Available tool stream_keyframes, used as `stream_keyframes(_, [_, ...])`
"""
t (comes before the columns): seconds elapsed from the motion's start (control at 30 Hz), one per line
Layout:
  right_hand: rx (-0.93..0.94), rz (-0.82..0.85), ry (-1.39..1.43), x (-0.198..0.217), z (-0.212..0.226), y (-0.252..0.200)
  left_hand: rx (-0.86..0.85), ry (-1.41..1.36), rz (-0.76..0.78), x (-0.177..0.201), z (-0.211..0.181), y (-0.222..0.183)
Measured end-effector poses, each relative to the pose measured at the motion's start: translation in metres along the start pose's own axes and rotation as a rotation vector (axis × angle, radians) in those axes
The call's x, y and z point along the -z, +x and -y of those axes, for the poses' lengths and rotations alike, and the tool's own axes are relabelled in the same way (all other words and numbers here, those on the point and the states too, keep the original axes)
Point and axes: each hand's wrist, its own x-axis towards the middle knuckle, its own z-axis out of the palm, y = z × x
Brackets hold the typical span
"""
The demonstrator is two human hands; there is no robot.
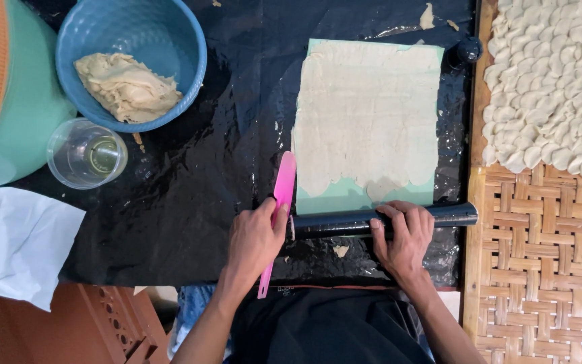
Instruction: Rolling and spreading dough onto a green mat using a rolling pin and spatula to create thin crackers.
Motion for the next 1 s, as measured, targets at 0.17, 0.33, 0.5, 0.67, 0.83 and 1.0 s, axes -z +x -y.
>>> stream_keyframes(0.17, [-0.001, -0.002, 0.001, -0.001, 0.000, -0.001, -0.008, 0.025, -0.026, 0.004, 0.002, 0.006])
stream_keyframes(0.33, [0.006, -0.010, -0.004, -0.001, 0.001, -0.001, -0.021, -0.060, -0.037, 0.010, -0.004, 0.009])
stream_keyframes(0.5, [0.013, -0.008, -0.003, 0.000, 0.002, 0.002, 0.005, -0.080, 0.016, 0.003, -0.007, 0.028])
stream_keyframes(0.67, [0.018, -0.010, 0.008, 0.001, 0.003, 0.003, -0.045, -0.032, -0.065, 0.000, -0.007, 0.034])
stream_keyframes(0.83, [0.023, -0.022, 0.007, 0.001, 0.002, 0.003, 0.052, -0.061, -0.045, 0.006, -0.012, 0.035])
stream_keyframes(1.0, [0.023, -0.017, -0.004, 0.000, 0.002, 0.003, -0.016, -0.068, -0.078, 0.002, -0.013, 0.043])
